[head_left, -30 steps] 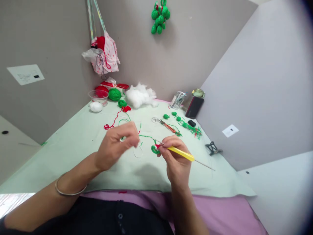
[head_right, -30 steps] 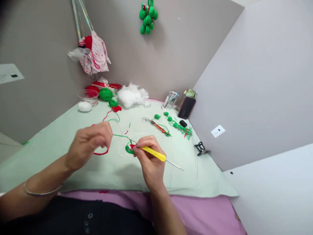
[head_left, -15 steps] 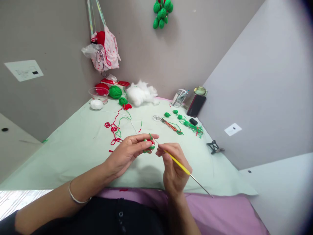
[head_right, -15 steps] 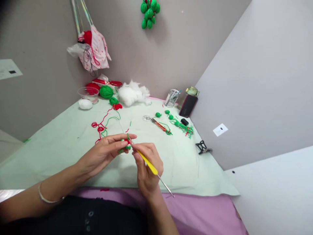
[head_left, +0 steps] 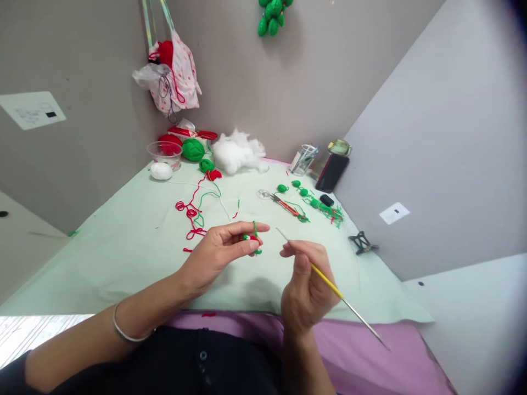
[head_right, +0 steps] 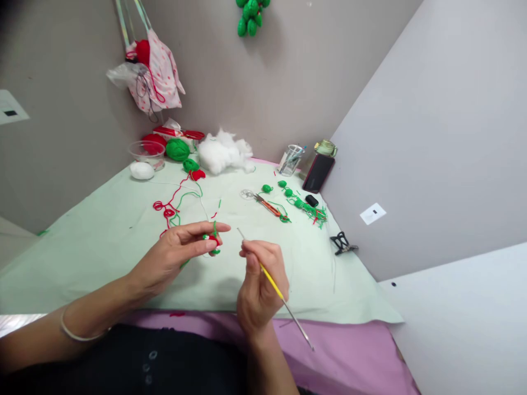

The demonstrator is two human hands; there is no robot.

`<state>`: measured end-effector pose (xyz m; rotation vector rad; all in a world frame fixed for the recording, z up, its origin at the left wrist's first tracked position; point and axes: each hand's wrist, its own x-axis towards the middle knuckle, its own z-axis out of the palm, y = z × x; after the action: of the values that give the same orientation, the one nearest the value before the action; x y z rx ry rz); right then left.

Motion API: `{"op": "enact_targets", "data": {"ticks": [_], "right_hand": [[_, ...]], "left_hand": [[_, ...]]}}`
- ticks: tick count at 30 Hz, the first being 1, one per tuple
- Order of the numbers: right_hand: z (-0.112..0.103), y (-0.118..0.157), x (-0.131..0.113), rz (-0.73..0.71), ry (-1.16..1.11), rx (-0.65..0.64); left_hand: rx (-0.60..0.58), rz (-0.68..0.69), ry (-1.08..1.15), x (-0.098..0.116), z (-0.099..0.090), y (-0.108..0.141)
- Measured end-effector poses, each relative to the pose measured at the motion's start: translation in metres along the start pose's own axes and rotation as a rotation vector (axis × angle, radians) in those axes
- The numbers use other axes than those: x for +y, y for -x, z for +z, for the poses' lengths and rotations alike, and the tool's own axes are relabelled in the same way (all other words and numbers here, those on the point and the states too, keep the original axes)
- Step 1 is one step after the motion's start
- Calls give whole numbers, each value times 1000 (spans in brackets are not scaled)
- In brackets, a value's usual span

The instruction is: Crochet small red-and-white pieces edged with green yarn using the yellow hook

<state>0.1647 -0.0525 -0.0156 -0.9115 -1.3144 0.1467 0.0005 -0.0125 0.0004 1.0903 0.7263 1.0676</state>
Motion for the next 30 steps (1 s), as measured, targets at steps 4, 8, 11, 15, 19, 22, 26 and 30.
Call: {"op": "enact_targets", "data": {"ticks": [4,8,11,15,19,22,26,30], "right_hand": [[2,-1,0,10,-33,-1],[2,2,-4,75,-97,-103],[2,6,-5,42,-87,-190],[3,8,-4,-31,-59,-226],[4,8,-4,-65,-44,-216],[4,8,-3,-71,-36,-207],[3,9,-3,-78,-34,-199],[3,9,-4,-89,-39,-201]], "left_hand": [[4,12,-15,1,1,2],[38,29,-9,3,2,1],[41,33,-3,2,1,1],[30,46,-20,0,0,2],[37,79,-78,-1,-1,3],[36,98,-90,-1,-1,3],[28,107,-91,-1,-1,3],[14,110,-95,0,-1,4]]}}
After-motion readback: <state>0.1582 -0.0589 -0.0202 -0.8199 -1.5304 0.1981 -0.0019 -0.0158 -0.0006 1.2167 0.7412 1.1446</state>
